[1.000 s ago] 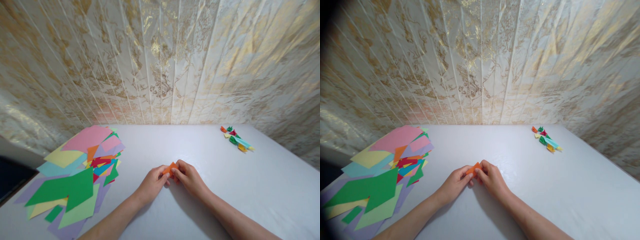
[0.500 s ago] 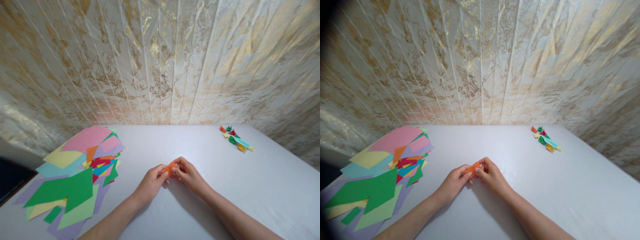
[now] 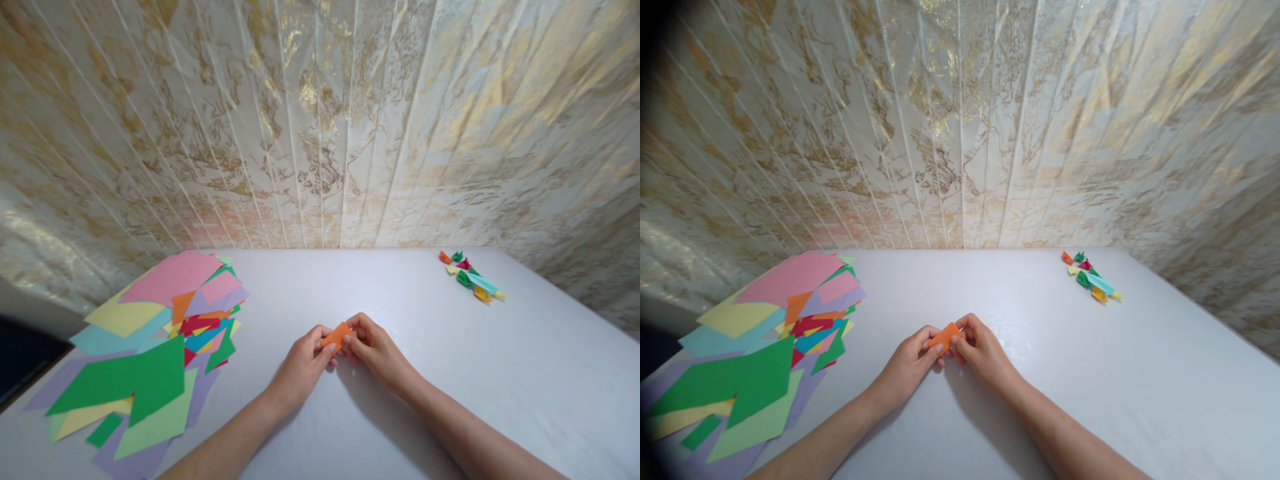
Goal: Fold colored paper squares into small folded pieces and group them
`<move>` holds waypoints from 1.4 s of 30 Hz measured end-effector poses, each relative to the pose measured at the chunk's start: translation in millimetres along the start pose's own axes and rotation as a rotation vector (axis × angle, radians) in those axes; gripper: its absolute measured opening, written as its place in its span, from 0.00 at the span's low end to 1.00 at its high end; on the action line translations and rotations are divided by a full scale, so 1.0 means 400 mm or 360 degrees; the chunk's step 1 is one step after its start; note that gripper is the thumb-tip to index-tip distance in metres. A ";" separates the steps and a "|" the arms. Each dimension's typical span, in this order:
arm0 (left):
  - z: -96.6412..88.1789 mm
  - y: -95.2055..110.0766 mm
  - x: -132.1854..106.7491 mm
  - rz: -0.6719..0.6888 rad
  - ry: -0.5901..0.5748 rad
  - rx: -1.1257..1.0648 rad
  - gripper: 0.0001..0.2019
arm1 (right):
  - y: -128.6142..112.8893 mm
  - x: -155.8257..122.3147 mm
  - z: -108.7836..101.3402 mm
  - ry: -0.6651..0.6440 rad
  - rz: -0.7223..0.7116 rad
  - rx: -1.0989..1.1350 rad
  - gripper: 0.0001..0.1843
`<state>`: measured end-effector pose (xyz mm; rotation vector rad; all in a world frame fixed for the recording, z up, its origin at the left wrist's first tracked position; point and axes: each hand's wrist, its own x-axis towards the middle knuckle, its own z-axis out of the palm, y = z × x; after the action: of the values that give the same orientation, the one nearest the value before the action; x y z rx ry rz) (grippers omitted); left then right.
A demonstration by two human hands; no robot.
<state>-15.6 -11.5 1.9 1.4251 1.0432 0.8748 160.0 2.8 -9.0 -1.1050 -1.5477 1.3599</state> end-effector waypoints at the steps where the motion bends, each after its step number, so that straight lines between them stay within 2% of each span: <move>1: 0.000 0.000 0.000 -0.0002 0.0008 -0.0012 0.10 | 0.001 -0.001 -0.001 0.0025 -0.0022 -0.0034 0.12; 5: 0.003 -0.003 0.000 0.0017 0.0017 -0.0042 0.10 | -0.001 -0.008 -0.006 0.0183 -0.0080 -0.0261 0.09; 8: 0.003 -0.008 -0.001 0.0054 0.0030 -0.0027 0.10 | -0.003 -0.010 -0.008 0.0203 -0.0023 -0.0347 0.08; 16: 0.000 -0.014 -0.002 0.0070 0.0099 0.0102 0.09 | 0.003 -0.005 -0.005 0.0253 -0.0006 -0.0315 0.09; 24: 0.000 -0.018 -0.004 0.0071 0.0081 0.0153 0.09 | -0.001 -0.003 -0.004 0.0180 -0.0004 -0.0228 0.11; 42: 0.003 -0.019 -0.003 0.0044 0.0059 0.0033 0.12 | -0.035 -0.006 -0.003 0.0166 -0.0021 -0.0056 0.11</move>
<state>-15.7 -13.1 -5.8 1.4488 1.0654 0.9156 160.6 0.2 4.9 -1.1667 -1.5058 1.2504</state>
